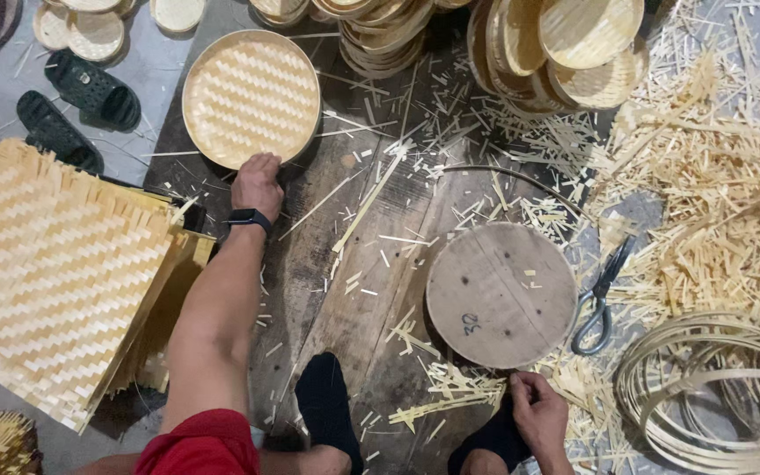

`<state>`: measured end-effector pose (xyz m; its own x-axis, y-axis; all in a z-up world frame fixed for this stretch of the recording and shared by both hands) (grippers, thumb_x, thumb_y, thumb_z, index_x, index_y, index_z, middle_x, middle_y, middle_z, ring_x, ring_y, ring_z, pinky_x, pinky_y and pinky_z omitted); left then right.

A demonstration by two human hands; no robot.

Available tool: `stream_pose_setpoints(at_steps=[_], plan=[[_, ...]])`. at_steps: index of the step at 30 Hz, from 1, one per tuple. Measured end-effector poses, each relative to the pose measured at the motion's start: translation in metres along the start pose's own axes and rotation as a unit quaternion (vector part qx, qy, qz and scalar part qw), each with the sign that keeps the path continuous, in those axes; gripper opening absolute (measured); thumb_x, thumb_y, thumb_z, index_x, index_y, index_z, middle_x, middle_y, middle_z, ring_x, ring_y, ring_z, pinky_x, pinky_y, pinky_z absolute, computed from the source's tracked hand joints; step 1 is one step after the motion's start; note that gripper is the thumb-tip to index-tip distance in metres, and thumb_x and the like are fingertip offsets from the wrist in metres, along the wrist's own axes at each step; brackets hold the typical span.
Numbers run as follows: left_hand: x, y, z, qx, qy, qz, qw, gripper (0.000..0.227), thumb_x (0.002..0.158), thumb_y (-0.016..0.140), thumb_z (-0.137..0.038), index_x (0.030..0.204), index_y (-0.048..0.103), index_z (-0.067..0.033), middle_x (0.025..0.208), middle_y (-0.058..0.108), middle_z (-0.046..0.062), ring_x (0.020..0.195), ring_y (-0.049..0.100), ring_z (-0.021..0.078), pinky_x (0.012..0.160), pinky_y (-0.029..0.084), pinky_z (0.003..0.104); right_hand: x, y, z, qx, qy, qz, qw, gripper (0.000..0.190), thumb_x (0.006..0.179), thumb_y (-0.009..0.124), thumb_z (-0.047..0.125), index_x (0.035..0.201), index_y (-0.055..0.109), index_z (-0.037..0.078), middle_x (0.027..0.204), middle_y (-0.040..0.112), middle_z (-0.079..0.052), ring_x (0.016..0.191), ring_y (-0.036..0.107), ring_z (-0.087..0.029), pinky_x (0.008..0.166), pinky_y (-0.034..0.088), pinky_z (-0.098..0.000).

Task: The person assembles a bamboo steamer by placing a woven mat onto a circular frame, pressing it into place using a wooden block, and trimming the excess bamboo with shears.

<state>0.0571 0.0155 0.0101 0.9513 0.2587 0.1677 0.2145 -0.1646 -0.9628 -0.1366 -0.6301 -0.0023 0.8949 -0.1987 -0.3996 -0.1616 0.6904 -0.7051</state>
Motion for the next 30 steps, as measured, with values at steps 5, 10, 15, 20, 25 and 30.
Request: stream_pose_setpoints(at_steps=[5,10,15,20,25,30], plan=[[0.001,-0.003,-0.003,-0.003,0.003,-0.023,1.0,0.057,0.069,0.077,0.006,0.125,0.073,-0.0068,0.135,0.067,0.014,0.13,0.058,0.0324,0.112,0.045,0.04,0.004,0.005,-0.008,0.009,-0.011,-0.004,1.0,0.024,0.09,0.074,0.028,0.102,0.077,0.007,0.067,0.07,-0.006,0.061,0.063,-0.012,0.062,0.053,-0.0292],[0.003,-0.001,0.0,-0.013,0.004,-0.025,1.0,0.051,0.071,0.073,0.007,0.121,0.072,-0.0052,0.133,0.068,0.014,0.128,0.058,0.0345,0.111,0.046,0.042,0.003,0.006,-0.011,0.029,-0.012,-0.004,0.999,0.025,0.09,0.074,0.028,0.102,0.078,0.007,0.067,0.071,-0.007,0.062,0.063,-0.013,0.062,0.053,-0.0298],[0.004,-0.004,-0.001,0.009,0.004,0.014,1.0,0.044,0.084,0.07,0.004,0.128,0.068,-0.0054,0.138,0.067,0.012,0.134,0.058,0.034,0.116,0.046,0.043,0.004,0.007,-0.013,0.023,0.004,0.001,1.0,0.024,0.09,0.074,0.029,0.102,0.078,0.008,0.067,0.071,-0.006,0.061,0.063,-0.012,0.062,0.053,-0.0297],[0.014,-0.095,-0.007,0.098,0.062,0.038,0.992,0.056,0.091,0.076,-0.023,0.137,0.059,0.0045,0.143,0.058,0.027,0.135,0.051,0.041,0.115,0.039,0.053,0.004,0.006,-0.006,0.015,-0.012,-0.01,1.0,0.024,0.091,0.073,0.03,0.101,0.078,0.008,0.067,0.07,-0.007,0.061,0.063,-0.013,0.063,0.053,-0.0296],[-0.055,-0.23,-0.011,0.016,0.132,0.006,0.991,0.067,0.093,0.074,-0.024,0.148,0.05,0.0051,0.152,0.051,0.027,0.145,0.046,0.0425,0.123,0.038,0.048,0.006,-0.001,0.004,0.051,-0.011,0.027,0.998,0.03,0.095,0.067,0.031,0.11,0.075,0.005,0.075,0.074,-0.01,0.066,0.067,-0.015,0.066,0.053,-0.0294],[-0.153,-0.239,0.049,0.247,-0.083,0.253,0.932,0.106,0.072,0.081,-0.063,0.136,0.046,0.0137,0.134,0.052,0.032,0.127,0.049,0.0424,0.107,0.04,0.051,0.027,0.007,0.021,0.314,0.108,0.137,0.933,0.042,0.104,0.057,0.032,0.109,0.065,-0.009,0.084,0.073,-0.011,0.066,0.066,-0.02,0.058,0.054,-0.0332]])
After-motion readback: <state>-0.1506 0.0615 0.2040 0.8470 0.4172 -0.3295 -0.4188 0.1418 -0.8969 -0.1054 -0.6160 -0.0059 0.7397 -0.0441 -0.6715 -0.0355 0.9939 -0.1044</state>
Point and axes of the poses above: each hand's wrist, its own x-axis towards the middle knuckle, its own y-axis out of the palm, z = x × y, the point moved 6 cm from there along x, towards the middle knuckle
